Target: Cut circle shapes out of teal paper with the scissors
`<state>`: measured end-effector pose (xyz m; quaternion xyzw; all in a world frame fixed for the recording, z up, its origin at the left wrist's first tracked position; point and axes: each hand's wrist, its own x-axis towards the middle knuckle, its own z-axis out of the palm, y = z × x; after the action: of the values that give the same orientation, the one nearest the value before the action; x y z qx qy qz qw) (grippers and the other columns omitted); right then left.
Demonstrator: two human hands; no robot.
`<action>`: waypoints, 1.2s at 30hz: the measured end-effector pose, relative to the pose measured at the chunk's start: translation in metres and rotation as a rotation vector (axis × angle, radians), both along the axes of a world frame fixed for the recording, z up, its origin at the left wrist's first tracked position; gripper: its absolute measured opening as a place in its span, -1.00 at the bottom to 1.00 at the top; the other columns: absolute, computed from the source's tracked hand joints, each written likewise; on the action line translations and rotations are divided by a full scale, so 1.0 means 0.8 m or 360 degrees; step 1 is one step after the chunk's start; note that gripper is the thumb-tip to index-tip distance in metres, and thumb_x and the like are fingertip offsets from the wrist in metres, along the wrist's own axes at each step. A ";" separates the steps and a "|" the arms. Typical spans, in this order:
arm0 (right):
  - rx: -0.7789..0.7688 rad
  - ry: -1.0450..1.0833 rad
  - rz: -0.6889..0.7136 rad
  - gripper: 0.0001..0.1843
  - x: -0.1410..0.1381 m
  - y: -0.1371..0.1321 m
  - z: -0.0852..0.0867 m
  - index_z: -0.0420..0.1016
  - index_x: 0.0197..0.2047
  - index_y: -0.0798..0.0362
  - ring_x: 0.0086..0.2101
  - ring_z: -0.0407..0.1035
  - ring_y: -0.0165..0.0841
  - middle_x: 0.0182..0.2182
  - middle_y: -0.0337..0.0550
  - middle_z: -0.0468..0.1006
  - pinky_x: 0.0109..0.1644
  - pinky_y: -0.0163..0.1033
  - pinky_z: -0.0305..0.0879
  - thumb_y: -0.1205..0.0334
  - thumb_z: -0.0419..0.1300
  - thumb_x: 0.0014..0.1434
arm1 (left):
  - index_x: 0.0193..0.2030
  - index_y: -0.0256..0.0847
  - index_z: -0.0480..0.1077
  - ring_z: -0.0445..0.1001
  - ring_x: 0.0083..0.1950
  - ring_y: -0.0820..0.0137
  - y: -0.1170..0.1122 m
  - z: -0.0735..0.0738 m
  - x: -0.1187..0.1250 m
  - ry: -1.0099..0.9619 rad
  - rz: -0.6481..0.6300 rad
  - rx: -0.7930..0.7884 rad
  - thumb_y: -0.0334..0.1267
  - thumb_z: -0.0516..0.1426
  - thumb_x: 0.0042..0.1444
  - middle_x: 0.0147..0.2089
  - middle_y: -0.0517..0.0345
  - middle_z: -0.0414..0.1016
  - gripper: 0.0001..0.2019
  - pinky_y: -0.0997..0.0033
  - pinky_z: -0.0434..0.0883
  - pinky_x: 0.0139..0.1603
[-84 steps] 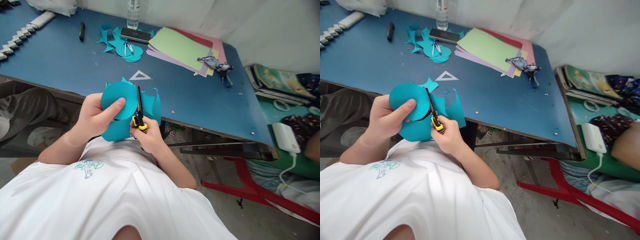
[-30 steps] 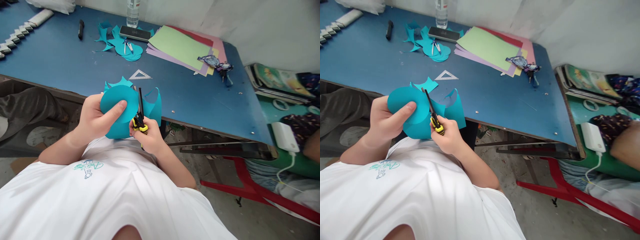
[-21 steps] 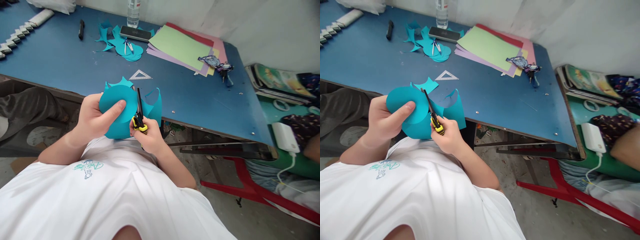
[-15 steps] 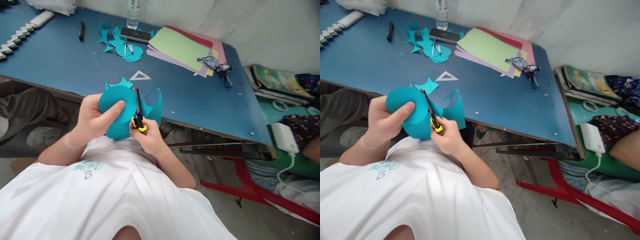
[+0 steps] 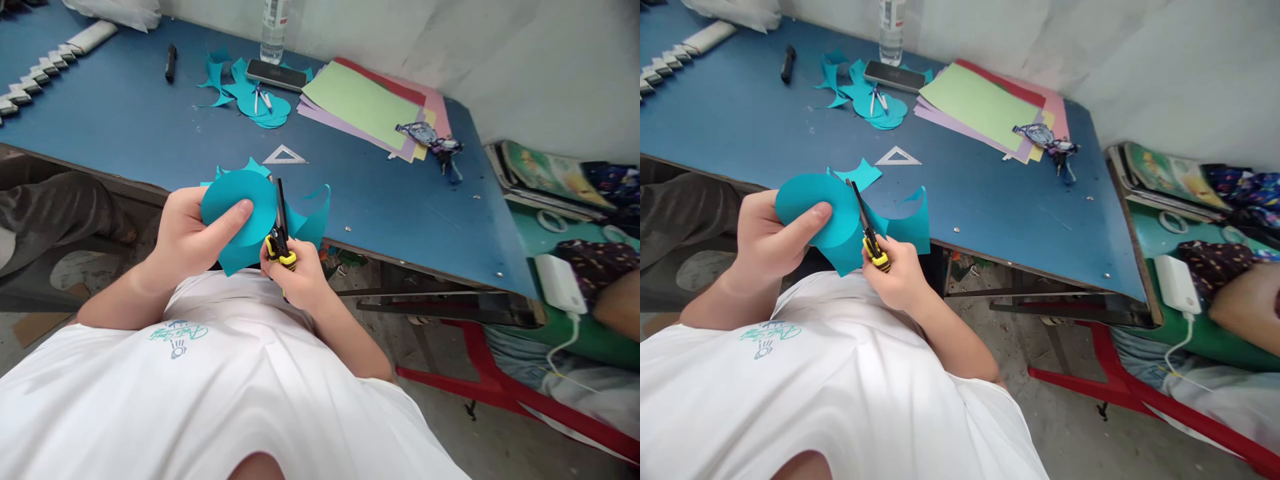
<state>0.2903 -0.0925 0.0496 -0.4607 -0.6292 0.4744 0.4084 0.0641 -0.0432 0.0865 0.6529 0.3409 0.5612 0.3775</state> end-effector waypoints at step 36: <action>-0.0067 0.0358 0.0120 -0.71 -0.016 -0.008 0.033 0.59 -0.13 -0.07 -0.27 0.50 -0.25 -0.27 -0.22 0.63 -0.07 -0.03 0.50 0.01 0.38 0.10 | -0.52 -0.19 0.23 0.02 -0.57 0.60 -0.017 0.057 -0.005 0.0011 -0.0236 0.0328 0.05 0.52 0.48 -0.54 0.29 0.03 -0.28 0.43 -0.01 -0.65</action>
<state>0.2774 -0.0987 0.0761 -0.3891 -0.5862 0.5512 0.4486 0.0602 -0.0564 0.1325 0.7136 0.2336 0.5616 0.3475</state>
